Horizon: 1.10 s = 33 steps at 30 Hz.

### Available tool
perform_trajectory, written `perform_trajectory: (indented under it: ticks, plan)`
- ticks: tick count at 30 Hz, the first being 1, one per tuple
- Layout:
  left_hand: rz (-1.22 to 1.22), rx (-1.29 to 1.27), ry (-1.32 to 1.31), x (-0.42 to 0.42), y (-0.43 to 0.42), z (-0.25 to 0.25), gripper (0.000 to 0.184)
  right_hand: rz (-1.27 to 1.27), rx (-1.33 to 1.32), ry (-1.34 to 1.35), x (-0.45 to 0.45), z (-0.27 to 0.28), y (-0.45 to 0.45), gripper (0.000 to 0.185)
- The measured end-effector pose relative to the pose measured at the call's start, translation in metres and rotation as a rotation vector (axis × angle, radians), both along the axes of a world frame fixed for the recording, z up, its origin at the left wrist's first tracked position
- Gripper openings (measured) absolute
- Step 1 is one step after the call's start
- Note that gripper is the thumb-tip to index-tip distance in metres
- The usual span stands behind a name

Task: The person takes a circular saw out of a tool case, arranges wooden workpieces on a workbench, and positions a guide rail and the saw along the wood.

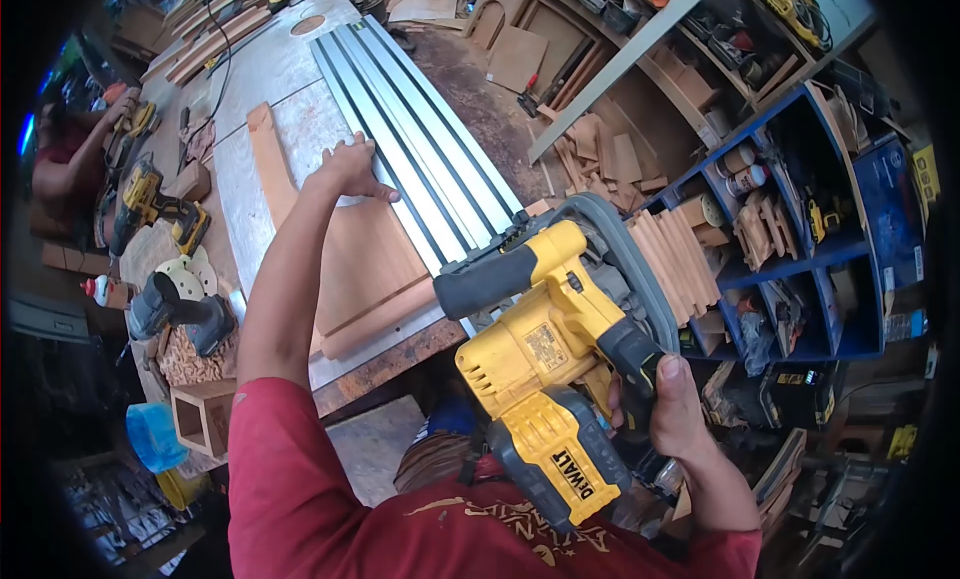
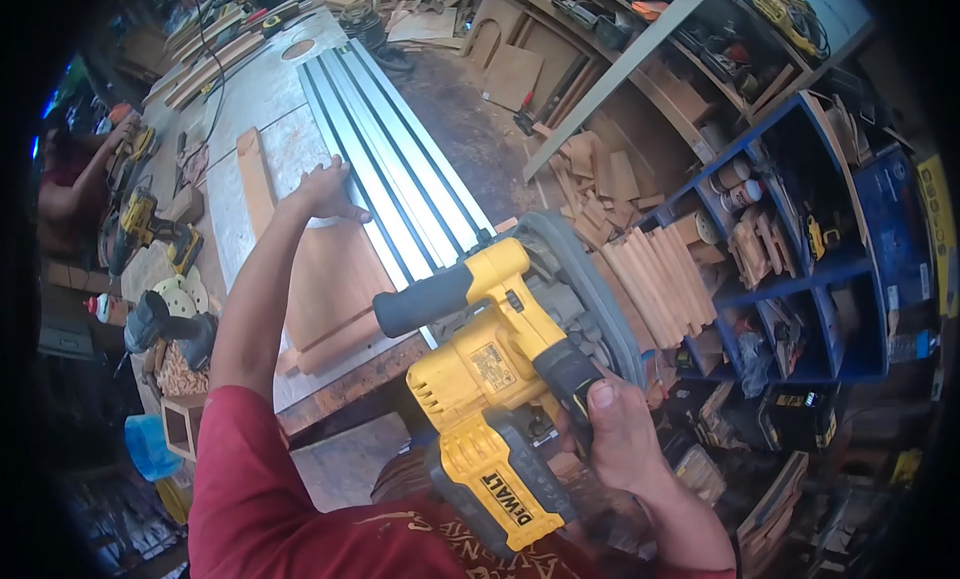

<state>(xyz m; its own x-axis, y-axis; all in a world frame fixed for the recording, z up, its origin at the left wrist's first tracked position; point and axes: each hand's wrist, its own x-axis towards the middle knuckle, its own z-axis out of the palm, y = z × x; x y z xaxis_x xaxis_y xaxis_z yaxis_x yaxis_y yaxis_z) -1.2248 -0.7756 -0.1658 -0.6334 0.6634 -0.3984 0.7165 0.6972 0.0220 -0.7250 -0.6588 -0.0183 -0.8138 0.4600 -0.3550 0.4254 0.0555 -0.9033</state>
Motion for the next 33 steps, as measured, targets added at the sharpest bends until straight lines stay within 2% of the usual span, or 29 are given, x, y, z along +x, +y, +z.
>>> perform_trajectory:
  ticks: [9, 24, 33]
  plan:
    - [-0.026, -0.034, 0.044, -0.001, -0.001, -0.003, 0.136, 0.017, 0.082, 0.022, -0.023, -0.014, 0.001, 0.08]
    - [-0.031, -0.032, 0.04, 0.005, -0.001, 0.001, 0.134, 0.046, 0.124, 0.013, -0.056, -0.048, 0.009, 0.08]
    - [-0.031, 0.014, 0.026, 0.003, -0.004, -0.003, 0.133, 0.025, 0.109, 0.028, -0.07, -0.045, 0.008, 0.079]
